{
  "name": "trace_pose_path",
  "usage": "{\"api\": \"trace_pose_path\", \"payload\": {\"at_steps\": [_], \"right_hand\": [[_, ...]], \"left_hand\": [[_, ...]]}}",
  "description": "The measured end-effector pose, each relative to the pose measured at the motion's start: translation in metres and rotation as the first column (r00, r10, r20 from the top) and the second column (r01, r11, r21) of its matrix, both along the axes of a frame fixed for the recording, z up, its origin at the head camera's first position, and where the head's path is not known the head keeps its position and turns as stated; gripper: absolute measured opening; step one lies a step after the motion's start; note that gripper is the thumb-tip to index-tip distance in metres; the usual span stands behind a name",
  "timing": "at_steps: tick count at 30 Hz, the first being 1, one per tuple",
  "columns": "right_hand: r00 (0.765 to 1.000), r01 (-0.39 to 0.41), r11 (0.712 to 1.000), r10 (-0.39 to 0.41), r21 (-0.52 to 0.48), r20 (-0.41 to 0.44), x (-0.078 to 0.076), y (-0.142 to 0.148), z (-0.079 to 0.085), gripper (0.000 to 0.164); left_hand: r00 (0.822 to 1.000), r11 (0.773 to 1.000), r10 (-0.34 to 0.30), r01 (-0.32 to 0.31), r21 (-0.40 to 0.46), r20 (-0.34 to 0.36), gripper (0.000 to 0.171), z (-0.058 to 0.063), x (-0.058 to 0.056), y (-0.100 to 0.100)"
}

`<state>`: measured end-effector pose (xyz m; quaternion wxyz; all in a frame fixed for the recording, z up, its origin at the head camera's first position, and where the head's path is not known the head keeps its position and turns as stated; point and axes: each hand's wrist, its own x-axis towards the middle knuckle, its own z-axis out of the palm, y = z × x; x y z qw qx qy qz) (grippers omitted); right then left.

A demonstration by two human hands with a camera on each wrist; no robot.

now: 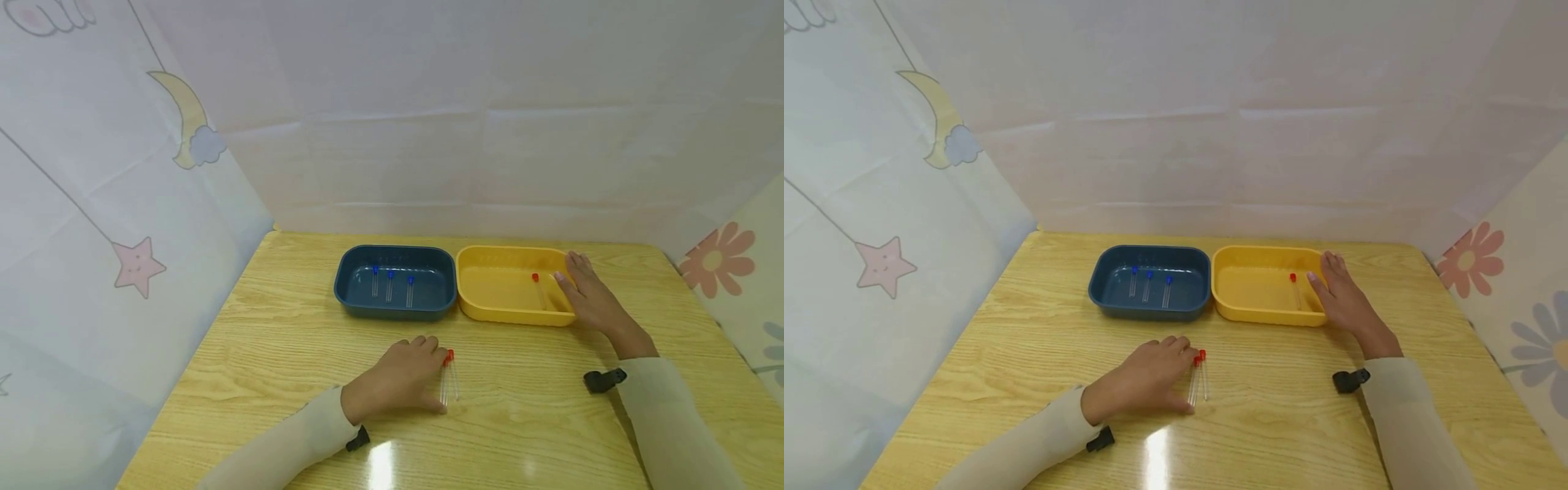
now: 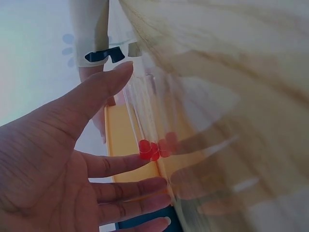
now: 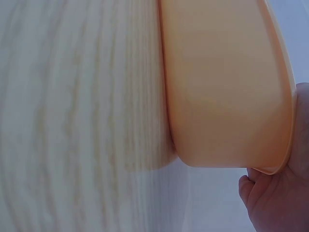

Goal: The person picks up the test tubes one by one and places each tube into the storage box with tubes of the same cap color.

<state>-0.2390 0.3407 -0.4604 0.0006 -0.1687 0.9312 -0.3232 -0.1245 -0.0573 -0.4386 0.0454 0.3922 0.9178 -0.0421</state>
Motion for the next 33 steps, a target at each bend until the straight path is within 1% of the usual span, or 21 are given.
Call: {"api": "trace_pose_path", "payload": {"at_steps": [4,8,18,24,29,33], "right_hand": [[1.0,0.001,1.0,-0.001,-0.005,0.004,0.001,-0.001,0.001,0.068],[1.0,0.002,1.0,-0.002,-0.005,0.001,0.002,-0.001,0.002,0.068],[1.0,0.002,1.0,-0.002,-0.008,0.0,0.001,0.0,0.001,0.068],[1.0,0.003,1.0,-0.003,-0.01,0.006,0.001,0.0,0.001,0.068],[1.0,0.008,1.0,-0.008,-0.005,0.008,0.0,-0.001,0.001,0.068],[1.0,0.013,1.0,-0.013,0.0,0.011,0.001,-0.001,0.001,0.069]], "left_hand": [[1.0,1.0,0.0,0.0,-0.006,0.007,0.089,0.004,0.001,-0.002],[1.0,1.0,-0.006,0.006,0.01,0.005,0.088,0.007,0.001,-0.006],[0.998,0.991,-0.044,0.048,0.123,-0.037,0.087,0.005,-0.003,-0.011],[0.999,0.986,-0.05,0.052,0.157,-0.018,0.09,0.008,-0.008,-0.012],[0.997,0.974,-0.068,0.071,0.214,-0.019,0.091,0.008,-0.013,-0.012],[0.998,0.967,-0.055,0.055,0.249,-0.01,0.095,0.009,-0.017,-0.012]]}}
